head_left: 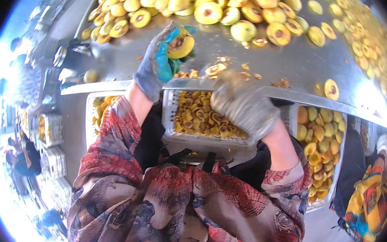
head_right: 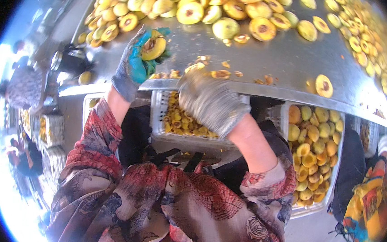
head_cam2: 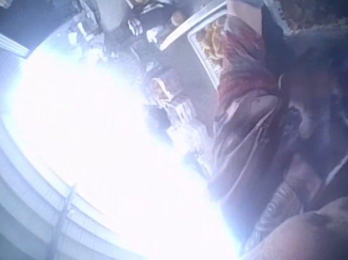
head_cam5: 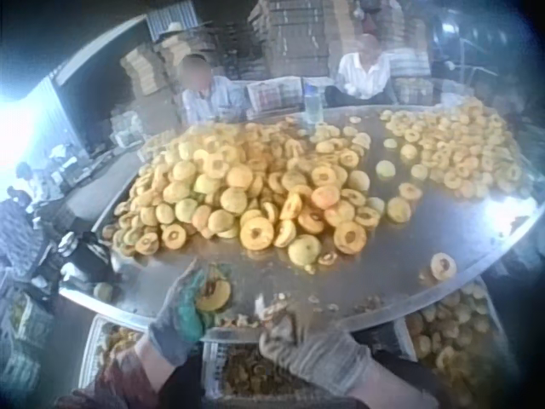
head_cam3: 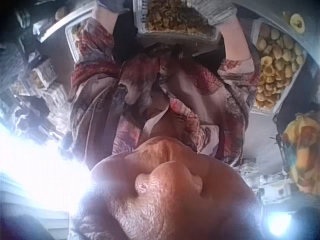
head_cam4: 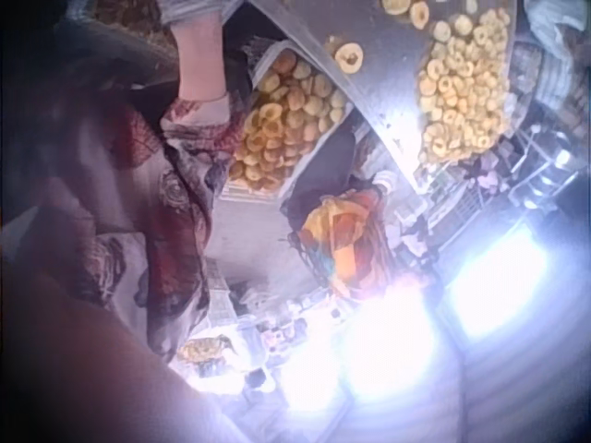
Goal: The person pits fruit by hand using a small curved tool to remove the seeds and then places the halved fruit into a white plastic bin.
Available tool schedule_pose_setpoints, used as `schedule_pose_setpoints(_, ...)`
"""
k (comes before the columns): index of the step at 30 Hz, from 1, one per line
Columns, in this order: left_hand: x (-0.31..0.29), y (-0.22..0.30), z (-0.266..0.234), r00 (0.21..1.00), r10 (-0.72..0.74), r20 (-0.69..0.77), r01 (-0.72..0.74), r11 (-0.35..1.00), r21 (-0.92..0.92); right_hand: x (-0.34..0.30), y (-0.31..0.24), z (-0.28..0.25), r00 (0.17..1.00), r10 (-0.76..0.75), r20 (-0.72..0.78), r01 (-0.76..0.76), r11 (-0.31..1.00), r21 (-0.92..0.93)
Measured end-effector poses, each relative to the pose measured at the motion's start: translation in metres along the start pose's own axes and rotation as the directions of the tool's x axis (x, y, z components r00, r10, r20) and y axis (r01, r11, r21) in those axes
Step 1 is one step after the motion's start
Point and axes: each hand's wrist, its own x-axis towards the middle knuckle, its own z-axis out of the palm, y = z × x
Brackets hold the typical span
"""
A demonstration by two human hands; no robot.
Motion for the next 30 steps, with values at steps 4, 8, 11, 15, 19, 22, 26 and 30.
schedule_pose_setpoints(4,-0.042,-0.009,0.005,0.995,0.100,-0.016,-0.101,0.990,-0.097,0.021,0.002,0.024,0.927,0.059,-0.371,0.041,0.966,0.255)
schedule_pose_setpoints(8,-0.063,-0.024,0.021,0.962,0.194,-0.192,-0.191,0.981,0.035,0.033,-0.017,0.041,0.887,-0.121,-0.446,0.159,0.986,0.049)
schedule_pose_setpoints(11,-0.079,-0.023,0.029,0.881,0.462,-0.103,-0.364,0.800,0.478,0.035,-0.022,0.046,0.914,-0.158,-0.373,0.168,0.986,-0.006)
schedule_pose_setpoints(15,-0.087,-0.021,0.020,0.772,0.619,0.143,-0.352,0.230,0.907,0.037,-0.019,0.057,0.897,-0.263,-0.356,0.205,0.960,-0.192)
schedule_pose_setpoints(19,-0.089,-0.023,0.019,0.895,0.415,-0.161,-0.297,0.826,0.478,0.036,-0.016,0.065,0.896,-0.317,-0.310,0.275,0.946,-0.172)
schedule_pose_setpoints(22,-0.089,-0.035,0.008,0.884,0.420,-0.204,-0.353,0.887,0.296,0.036,-0.018,0.072,0.894,-0.328,-0.306,0.275,0.939,-0.204)
schedule_pose_setpoints(26,-0.083,-0.021,0.006,0.908,0.338,-0.250,-0.349,0.937,0.000,0.032,-0.031,0.075,0.929,-0.223,-0.294,0.215,0.975,-0.061)
schedule_pose_setpoints(30,-0.084,-0.009,-0.008,0.708,0.704,0.058,-0.388,0.319,0.865,0.029,-0.023,0.084,0.992,-0.088,-0.086,0.097,0.990,0.107)
